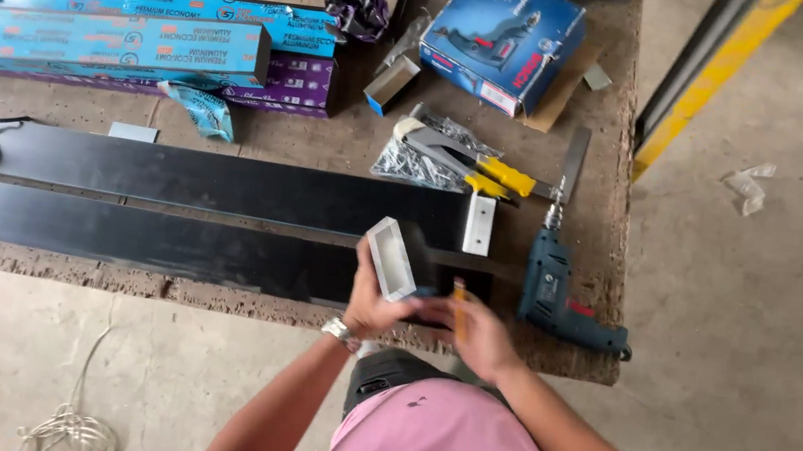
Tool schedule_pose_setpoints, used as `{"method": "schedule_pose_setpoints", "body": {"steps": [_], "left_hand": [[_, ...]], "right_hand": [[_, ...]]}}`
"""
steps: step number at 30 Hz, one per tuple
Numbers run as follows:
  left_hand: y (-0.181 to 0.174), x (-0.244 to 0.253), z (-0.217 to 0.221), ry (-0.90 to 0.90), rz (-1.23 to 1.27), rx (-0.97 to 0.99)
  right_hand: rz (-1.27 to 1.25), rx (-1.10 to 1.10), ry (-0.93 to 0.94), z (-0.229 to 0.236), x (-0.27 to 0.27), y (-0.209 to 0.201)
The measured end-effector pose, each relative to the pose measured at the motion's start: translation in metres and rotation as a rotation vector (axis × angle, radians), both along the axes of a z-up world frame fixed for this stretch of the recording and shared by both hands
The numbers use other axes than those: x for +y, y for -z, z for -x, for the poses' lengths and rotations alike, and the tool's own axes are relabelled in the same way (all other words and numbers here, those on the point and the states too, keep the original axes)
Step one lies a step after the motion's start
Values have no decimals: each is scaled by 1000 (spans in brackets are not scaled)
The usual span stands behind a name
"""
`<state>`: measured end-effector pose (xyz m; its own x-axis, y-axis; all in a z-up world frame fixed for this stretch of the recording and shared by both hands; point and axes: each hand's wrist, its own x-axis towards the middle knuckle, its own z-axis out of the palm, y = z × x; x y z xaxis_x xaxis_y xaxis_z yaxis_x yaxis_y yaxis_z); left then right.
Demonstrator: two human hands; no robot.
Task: The person assembles a metal frame by marking positions on a long black beam with a pencil and a square ruler. They use a power drill to attach metal brackets to the beam, then measure and mark additional points with a tape measure and pencil.
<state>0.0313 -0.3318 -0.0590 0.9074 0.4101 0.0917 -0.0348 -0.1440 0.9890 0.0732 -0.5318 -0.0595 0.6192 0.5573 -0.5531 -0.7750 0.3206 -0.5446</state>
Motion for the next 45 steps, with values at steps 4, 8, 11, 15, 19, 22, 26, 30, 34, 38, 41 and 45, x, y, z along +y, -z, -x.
{"method": "schedule_pose_setpoints", "body": {"steps": [4,8,11,15,19,22,26,30,34,38,41,45], "left_hand": [[42,7,9,-135,-101,-79],[30,-8,10,-50,-311,3],[8,-18,11,99,-541,111],[-2,-35,7,276,-829,109],[-14,-56,-10,433,-868,100],[-14,-55,-17,526,-898,217],[-8,-49,-17,553,-894,189],[-2,-45,-20,575,-862,168],[1,-43,-22,597,-910,100],[-4,-44,-27,584,-849,128],[-6,-45,-28,565,-819,99],[-1,-43,-26,540,-807,53]], "right_hand": [[-42,-45,77,-38,1,6],[284,-477,476,-54,-28,8],[227,-444,327,-38,-33,0],[538,-691,188,-39,-72,-20],[635,-625,196,-39,-141,-23],[688,-617,207,-38,-174,-14],[595,-537,353,-24,-180,3],[612,-557,432,-9,-167,25],[688,-588,459,-5,-171,62],[554,-722,450,-4,-174,63],[501,-746,449,-5,-175,65],[418,-735,434,-7,-177,62]]}}
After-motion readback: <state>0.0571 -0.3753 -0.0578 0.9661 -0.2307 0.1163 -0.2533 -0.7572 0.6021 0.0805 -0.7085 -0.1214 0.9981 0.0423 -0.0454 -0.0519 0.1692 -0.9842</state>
